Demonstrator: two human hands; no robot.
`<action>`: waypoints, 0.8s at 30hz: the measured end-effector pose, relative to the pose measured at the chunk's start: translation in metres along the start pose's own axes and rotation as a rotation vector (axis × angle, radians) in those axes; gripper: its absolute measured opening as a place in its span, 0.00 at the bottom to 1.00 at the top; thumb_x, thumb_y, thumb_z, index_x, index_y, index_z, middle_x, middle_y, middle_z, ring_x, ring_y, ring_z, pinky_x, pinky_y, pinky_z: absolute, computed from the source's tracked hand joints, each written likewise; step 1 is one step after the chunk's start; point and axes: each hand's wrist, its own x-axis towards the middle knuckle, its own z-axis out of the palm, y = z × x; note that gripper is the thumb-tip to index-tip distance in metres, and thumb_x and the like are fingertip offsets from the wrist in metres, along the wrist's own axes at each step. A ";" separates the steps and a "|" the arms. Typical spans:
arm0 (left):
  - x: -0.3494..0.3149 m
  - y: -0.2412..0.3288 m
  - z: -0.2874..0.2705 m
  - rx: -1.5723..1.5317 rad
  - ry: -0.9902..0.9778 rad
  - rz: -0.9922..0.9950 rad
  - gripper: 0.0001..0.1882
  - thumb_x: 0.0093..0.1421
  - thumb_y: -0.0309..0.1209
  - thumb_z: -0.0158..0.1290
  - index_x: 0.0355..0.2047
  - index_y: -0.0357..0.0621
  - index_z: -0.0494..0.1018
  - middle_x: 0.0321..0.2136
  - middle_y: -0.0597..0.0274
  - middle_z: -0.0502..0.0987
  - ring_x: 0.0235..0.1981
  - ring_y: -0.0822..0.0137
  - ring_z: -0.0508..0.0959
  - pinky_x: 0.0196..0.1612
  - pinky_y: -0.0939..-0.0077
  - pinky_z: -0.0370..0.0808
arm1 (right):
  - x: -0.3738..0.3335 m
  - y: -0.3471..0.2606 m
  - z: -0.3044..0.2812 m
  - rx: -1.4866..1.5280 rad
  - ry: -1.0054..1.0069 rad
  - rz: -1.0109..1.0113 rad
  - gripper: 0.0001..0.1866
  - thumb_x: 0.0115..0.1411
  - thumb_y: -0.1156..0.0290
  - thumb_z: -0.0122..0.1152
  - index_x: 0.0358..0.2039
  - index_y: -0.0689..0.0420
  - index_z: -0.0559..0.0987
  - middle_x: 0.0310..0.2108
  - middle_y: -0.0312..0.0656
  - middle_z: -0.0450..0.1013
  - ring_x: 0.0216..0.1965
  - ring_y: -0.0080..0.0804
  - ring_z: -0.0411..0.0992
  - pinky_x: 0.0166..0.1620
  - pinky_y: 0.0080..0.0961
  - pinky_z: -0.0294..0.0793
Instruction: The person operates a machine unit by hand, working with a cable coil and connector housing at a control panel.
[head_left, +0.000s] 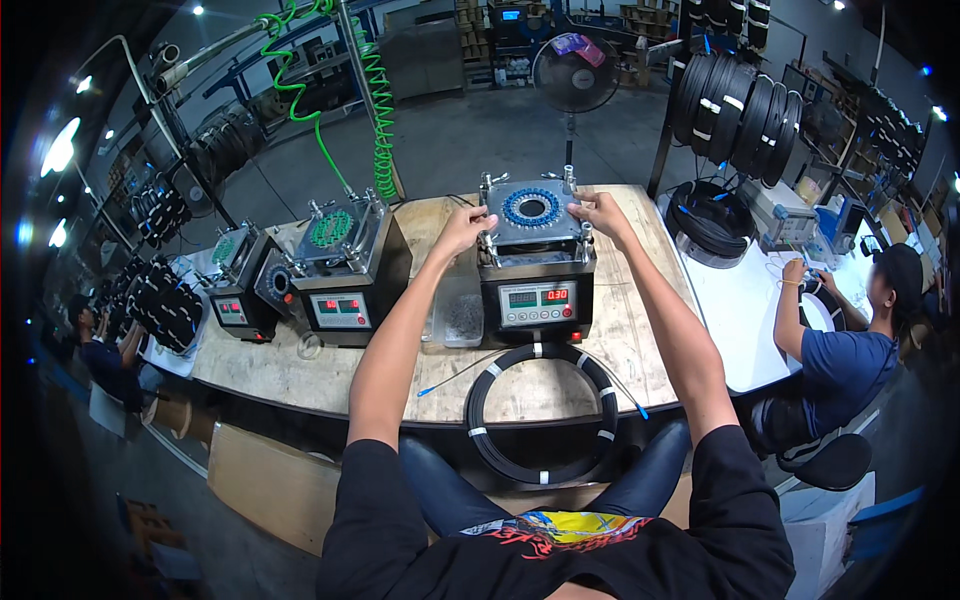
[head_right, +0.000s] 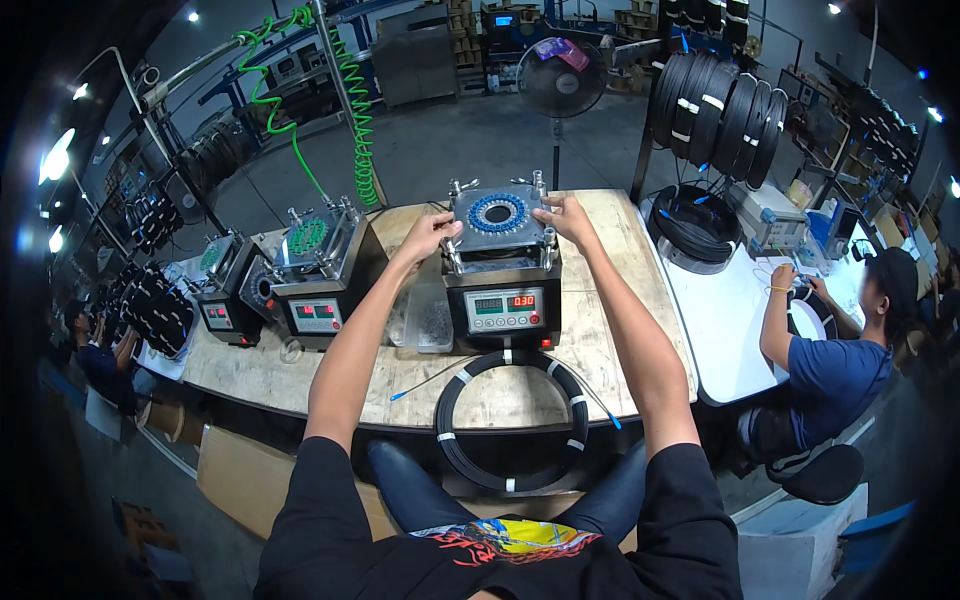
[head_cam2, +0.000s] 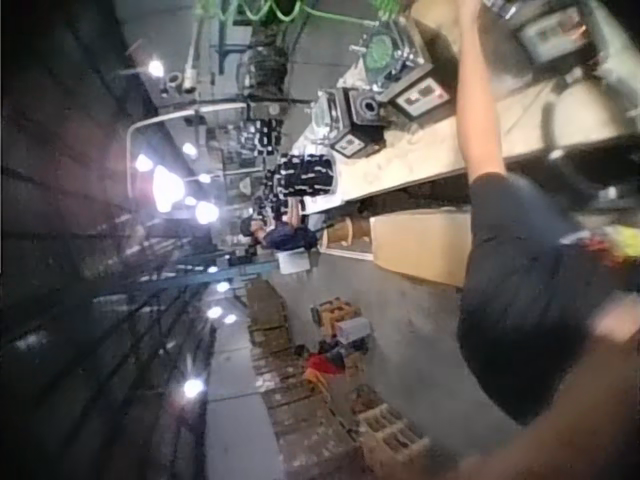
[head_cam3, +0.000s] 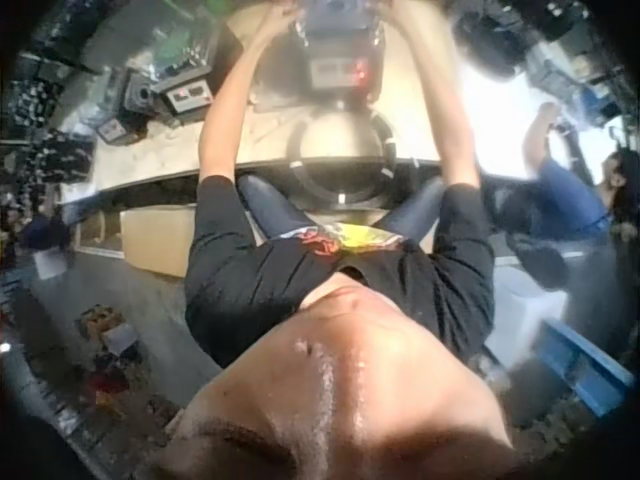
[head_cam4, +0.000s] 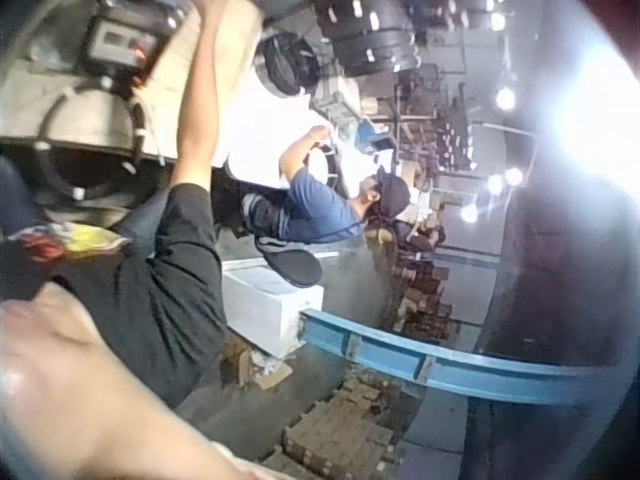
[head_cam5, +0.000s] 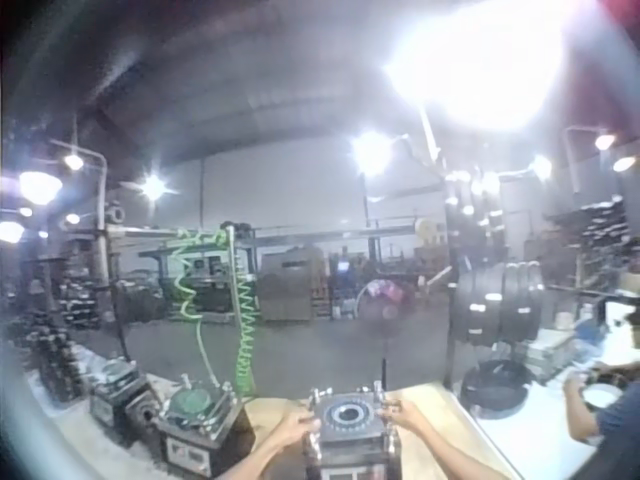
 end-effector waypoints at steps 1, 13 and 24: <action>-0.010 -0.002 0.000 -0.089 0.021 -0.015 0.31 0.64 0.41 0.62 0.58 0.27 0.73 0.48 0.48 0.82 0.50 0.68 0.78 0.54 0.72 0.72 | -0.010 -0.005 0.002 0.065 -0.002 -0.036 0.30 0.65 0.60 0.68 0.60 0.67 0.76 0.40 0.44 0.81 0.41 0.27 0.77 0.45 0.26 0.76; -0.074 0.034 0.049 0.094 0.356 0.374 0.47 0.55 0.42 0.71 0.71 0.48 0.59 0.59 0.47 0.66 0.61 0.53 0.69 0.64 0.59 0.66 | -0.075 -0.002 0.015 -0.031 0.008 -0.113 0.51 0.47 0.48 0.80 0.70 0.48 0.68 0.52 0.53 0.68 0.51 0.41 0.69 0.52 0.31 0.72; 0.003 0.051 0.023 0.508 0.256 0.391 0.35 0.61 0.51 0.61 0.63 0.46 0.70 0.59 0.46 0.73 0.63 0.46 0.66 0.67 0.56 0.61 | -0.009 -0.030 0.014 0.025 0.044 -0.159 0.34 0.66 0.47 0.62 0.63 0.59 0.73 0.49 0.59 0.78 0.52 0.44 0.77 0.57 0.36 0.73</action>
